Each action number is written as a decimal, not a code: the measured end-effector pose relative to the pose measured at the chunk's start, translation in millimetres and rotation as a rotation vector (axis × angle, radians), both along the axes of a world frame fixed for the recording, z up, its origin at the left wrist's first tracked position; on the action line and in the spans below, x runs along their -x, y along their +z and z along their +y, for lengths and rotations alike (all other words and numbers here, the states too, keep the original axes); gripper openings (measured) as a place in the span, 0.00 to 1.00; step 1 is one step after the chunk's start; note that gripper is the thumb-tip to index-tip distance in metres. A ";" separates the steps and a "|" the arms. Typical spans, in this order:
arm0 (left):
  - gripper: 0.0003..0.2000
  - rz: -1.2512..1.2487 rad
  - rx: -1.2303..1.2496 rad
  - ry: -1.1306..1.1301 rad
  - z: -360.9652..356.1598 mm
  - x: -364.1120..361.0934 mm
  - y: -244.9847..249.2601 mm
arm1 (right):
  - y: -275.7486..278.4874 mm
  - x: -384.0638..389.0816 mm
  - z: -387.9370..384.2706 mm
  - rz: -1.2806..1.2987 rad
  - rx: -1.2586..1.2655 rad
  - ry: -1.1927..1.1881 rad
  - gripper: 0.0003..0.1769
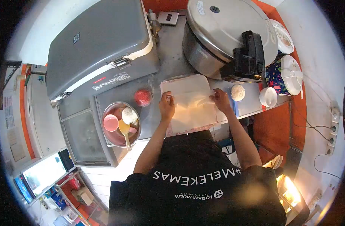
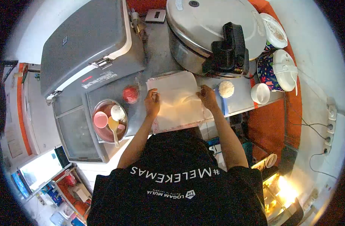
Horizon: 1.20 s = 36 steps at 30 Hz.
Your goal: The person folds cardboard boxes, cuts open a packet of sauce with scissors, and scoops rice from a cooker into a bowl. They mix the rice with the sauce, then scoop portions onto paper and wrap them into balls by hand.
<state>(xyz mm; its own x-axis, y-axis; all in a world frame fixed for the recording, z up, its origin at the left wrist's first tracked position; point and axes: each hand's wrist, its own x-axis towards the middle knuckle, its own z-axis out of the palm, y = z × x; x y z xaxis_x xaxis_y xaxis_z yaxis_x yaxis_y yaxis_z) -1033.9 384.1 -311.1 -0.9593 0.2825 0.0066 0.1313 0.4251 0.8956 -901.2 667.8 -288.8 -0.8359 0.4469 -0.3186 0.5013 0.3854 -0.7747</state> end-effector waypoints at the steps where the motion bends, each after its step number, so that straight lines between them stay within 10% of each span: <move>1: 0.10 0.058 0.018 -0.006 1.4 -2.6 -2.4 | 9.9 2.1 -10.2 -0.028 -0.011 -0.047 0.18; 5: 0.10 0.109 0.223 -0.040 -5.6 -19.2 -6.8 | 39.7 -5.6 -66.1 0.270 -0.718 0.046 0.17; 8: 0.09 0.089 0.221 -0.014 -5.8 -21.3 8.9 | 14.0 -17.1 -118.2 0.190 -0.136 0.147 0.25; 11: 0.10 0.088 0.218 0.046 -18.1 -17.5 14.7 | 38.2 -5.4 -137.8 0.190 -0.657 0.476 0.39; 14: 0.11 -0.322 0.751 -0.075 -30.5 -14.4 56.8 | 23.0 -3.3 -138.0 0.136 -0.721 0.508 0.42; 20: 0.12 -0.298 0.219 -0.215 -64.5 -36.2 -10.9 | 36.8 -1.6 -130.2 0.082 -0.739 0.550 0.43; 23: 0.17 -0.450 0.340 -0.479 -50.2 -5.5 26.8 | 33.1 -4.3 -129.1 0.072 -0.715 0.560 0.44; 26: 0.15 -0.060 0.762 -0.875 -32.3 35.7 17.5 | 35.6 -5.5 -126.6 0.041 -0.711 0.589 0.45; 29: 0.24 -0.135 0.427 -0.376 -7.1 65.2 0.1 | 35.3 -3.0 -127.7 0.024 -0.735 0.597 0.45; 32: 0.21 -0.027 0.330 -0.347 3.2 72.2 15.8 | 38.9 0.8 -126.9 0.021 -0.689 0.611 0.45; 36: 0.12 0.179 0.792 -0.604 24.7 72.3 19.5 | 48.5 4.7 -122.2 -0.037 -0.691 0.676 0.44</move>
<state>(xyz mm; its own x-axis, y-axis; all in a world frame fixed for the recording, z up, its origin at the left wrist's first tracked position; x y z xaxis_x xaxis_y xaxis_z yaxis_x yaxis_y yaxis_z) -1106.2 408.8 -291.6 -0.6573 0.7060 -0.2636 0.6258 0.7063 0.3311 -905.9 545.6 -240.3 -0.9800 -0.0264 -0.1970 0.0257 0.9661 -0.2570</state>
